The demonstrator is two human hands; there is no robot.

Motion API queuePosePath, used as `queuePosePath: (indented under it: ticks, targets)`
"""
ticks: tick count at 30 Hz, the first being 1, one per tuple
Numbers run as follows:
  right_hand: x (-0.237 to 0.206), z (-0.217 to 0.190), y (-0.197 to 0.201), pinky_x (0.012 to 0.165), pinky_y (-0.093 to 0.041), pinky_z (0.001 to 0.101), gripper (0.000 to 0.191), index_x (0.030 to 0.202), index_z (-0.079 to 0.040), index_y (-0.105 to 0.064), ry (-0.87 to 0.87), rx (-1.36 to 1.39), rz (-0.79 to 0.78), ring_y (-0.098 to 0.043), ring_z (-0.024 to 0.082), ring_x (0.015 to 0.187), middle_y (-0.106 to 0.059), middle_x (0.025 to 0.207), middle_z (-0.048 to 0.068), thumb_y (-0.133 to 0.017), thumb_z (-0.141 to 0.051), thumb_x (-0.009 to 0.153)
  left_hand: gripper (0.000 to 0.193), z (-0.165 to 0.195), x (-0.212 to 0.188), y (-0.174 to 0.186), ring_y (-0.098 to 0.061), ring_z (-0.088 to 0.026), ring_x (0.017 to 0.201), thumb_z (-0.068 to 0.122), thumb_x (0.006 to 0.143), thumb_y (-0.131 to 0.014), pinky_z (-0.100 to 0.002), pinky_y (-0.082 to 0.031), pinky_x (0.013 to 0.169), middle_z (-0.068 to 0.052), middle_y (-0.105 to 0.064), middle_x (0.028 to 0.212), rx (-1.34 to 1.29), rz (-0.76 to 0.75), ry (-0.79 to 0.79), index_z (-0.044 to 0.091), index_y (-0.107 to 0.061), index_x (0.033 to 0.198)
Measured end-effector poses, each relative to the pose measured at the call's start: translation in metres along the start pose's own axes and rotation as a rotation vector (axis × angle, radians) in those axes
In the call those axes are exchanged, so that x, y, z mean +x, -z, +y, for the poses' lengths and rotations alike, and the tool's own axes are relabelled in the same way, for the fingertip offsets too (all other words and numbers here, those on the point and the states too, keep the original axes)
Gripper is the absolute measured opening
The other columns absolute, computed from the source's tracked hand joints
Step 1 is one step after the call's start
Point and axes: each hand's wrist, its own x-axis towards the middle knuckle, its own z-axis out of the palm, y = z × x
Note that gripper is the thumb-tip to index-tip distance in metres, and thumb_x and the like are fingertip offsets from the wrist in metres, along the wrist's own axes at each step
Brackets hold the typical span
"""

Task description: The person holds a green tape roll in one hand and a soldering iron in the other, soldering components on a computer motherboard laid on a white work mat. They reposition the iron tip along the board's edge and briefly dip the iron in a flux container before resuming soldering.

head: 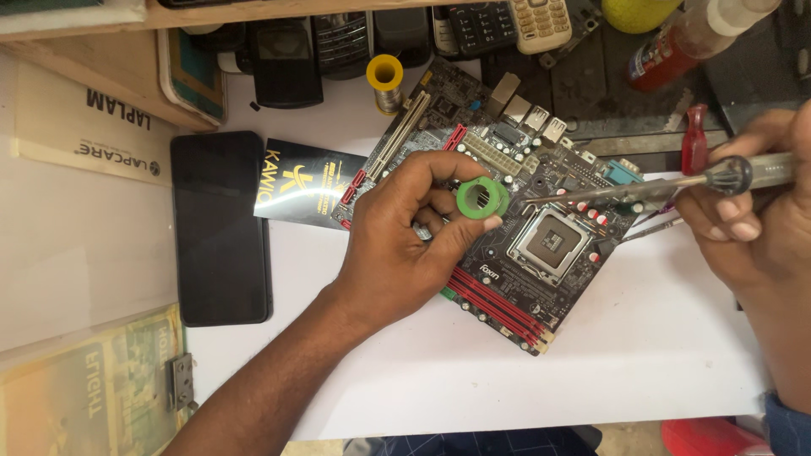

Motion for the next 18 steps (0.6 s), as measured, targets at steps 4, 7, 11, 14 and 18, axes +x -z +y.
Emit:
queuePosePath:
  ticks: [4,7,11,14,18]
  targets:
    - [0.001,0.001,0.01,0.043,-0.033,0.0166,0.057,0.093,-0.007,-0.064,-0.012,0.005,0.018,-0.044,0.002,0.041,-0.057,0.057,0.001,-0.036,-0.042,0.128,0.031,-0.002,0.0,0.002,-0.071,-0.006,0.092,0.013,0.101,-0.074,-0.022,-0.056,0.068,-0.003,-0.073,0.108,-0.008,0.008,0.002,0.006,-0.057,0.125]
    - [0.001,0.004,0.017,0.044,-0.032,0.0164,0.059,0.091,-0.007,-0.059,0.015,-0.027,0.074,-0.042,0.002,0.043,-0.053,0.058,0.0,-0.036,-0.042,0.131,0.03,-0.003,-0.001,0.003,-0.07,-0.007,0.091,0.011,0.102,-0.074,-0.022,-0.056,0.069,-0.003,-0.071,0.108,-0.015,0.022,0.01,0.005,-0.057,0.127]
    - [-0.002,0.006,0.025,0.048,-0.03,0.0179,0.058,0.088,-0.009,-0.054,0.069,-0.208,0.127,-0.038,0.001,0.043,-0.049,0.059,0.0,-0.036,-0.042,0.133,0.03,-0.004,-0.001,0.002,-0.07,-0.006,0.093,0.01,0.103,-0.072,-0.021,-0.057,0.07,-0.005,-0.069,0.112,-0.04,0.027,0.001,0.005,-0.055,0.128]
    - [-0.011,0.01,0.03,0.051,-0.032,0.0174,0.049,0.091,-0.009,-0.052,0.135,-0.355,0.173,-0.039,0.002,0.047,-0.048,0.062,0.001,-0.035,-0.035,0.13,0.03,-0.004,-0.001,0.002,-0.069,-0.006,0.092,0.009,0.102,-0.072,-0.02,-0.057,0.07,-0.005,-0.069,0.111,-0.048,0.035,0.01,0.004,-0.055,0.127]
    - [-0.024,0.015,0.041,0.056,-0.035,0.0202,0.037,0.094,-0.008,-0.049,0.237,-0.562,0.228,-0.04,0.005,0.052,-0.046,0.068,0.001,-0.033,-0.022,0.124,0.03,-0.004,-0.001,0.002,-0.068,-0.006,0.091,0.008,0.102,-0.072,-0.021,-0.056,0.07,-0.005,-0.068,0.11,-0.037,0.041,0.0,0.004,-0.056,0.127]
